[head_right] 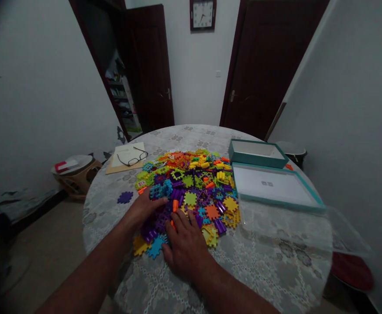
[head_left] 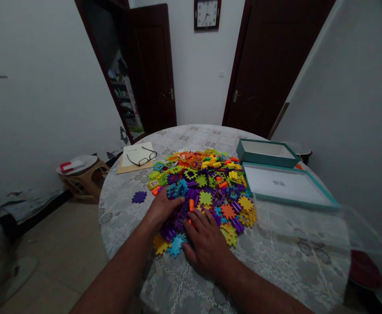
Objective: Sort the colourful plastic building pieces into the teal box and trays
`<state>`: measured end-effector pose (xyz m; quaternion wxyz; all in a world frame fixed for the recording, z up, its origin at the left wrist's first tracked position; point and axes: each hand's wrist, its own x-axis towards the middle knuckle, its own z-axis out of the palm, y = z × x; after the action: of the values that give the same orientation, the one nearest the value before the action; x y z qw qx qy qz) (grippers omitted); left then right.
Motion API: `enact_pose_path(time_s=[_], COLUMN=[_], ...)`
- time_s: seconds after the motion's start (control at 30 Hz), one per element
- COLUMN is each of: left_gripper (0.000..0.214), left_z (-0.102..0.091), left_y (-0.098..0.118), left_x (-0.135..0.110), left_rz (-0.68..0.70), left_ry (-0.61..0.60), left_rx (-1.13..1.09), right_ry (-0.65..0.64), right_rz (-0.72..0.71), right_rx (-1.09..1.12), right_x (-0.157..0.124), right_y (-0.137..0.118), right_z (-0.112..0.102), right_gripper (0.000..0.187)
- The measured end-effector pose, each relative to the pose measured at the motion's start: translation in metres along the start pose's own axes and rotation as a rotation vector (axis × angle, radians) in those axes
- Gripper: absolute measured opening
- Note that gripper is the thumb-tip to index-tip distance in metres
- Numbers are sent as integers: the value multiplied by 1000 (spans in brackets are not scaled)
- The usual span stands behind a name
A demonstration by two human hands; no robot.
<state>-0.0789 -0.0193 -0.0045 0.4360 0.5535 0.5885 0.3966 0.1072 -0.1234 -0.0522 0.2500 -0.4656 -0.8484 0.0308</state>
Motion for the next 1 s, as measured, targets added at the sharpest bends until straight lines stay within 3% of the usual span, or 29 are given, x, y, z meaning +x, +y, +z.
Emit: enact_pose_path(time_s=[0.1, 0.37, 0.77, 0.9, 1.0], left_gripper=[48, 48, 40, 35, 29], left_z=[0, 1, -24, -14, 0], left_y=[7, 1, -11, -8, 7], left_x=[0, 3, 11, 22, 30], left_rz=[26, 48, -205, -242, -254], left_ry=[-62, -38, -62, -26, -36], left_rx=[12, 39, -691, -824, -876], right_ry=[-2, -5, 12, 34, 85], right_rz=[4, -15, -15, -16, 1], right_rx=[-3, -35, -33, 10, 72], right_x=[-1, -3, -4, -2, 1], right_y=[0, 2, 4, 3, 2], right_z=[1, 4, 6, 4, 1], right_gripper=[57, 55, 53, 52, 46])
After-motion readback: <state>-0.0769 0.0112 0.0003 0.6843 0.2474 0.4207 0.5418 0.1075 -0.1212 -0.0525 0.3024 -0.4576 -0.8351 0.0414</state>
